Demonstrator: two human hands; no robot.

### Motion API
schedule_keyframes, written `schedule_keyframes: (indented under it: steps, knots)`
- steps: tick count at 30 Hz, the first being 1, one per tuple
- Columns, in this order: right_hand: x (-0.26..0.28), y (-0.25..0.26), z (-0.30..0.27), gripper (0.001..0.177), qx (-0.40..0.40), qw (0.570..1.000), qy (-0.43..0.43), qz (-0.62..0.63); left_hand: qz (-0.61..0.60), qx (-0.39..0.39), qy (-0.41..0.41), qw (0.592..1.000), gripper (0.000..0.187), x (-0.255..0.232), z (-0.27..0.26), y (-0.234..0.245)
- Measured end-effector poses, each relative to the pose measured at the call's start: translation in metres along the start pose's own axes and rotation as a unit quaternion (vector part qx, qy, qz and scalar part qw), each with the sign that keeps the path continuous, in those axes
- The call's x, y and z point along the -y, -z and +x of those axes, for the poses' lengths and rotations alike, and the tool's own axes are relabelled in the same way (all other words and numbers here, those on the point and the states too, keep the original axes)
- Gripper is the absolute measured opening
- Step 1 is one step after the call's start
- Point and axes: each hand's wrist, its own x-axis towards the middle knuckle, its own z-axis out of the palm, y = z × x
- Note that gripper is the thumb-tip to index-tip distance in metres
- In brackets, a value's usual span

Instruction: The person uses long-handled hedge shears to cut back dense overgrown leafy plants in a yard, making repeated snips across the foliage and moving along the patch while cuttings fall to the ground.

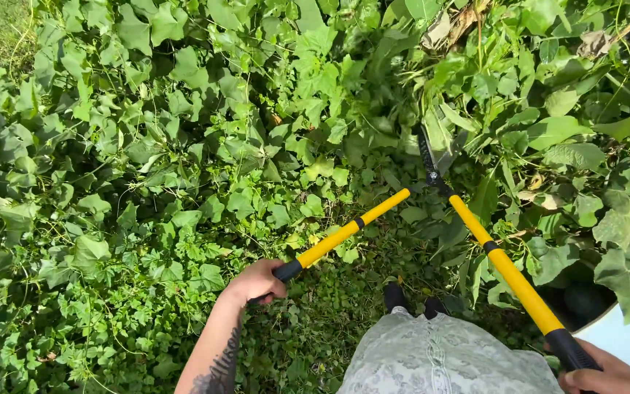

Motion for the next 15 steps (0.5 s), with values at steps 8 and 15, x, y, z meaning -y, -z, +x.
schedule_keyframes:
  steps: [8,15]
  knots:
    - [0.038,0.020,-0.012,0.075,0.112,0.992,0.056,0.011,0.029,0.000,-0.032,0.999,0.052,-0.019,-0.005,0.038]
    - [0.180,-0.065,-0.062,0.055,0.104,0.970,0.156,0.153,0.019,-0.032,-0.028,0.999,0.046,-0.072,0.021,0.069]
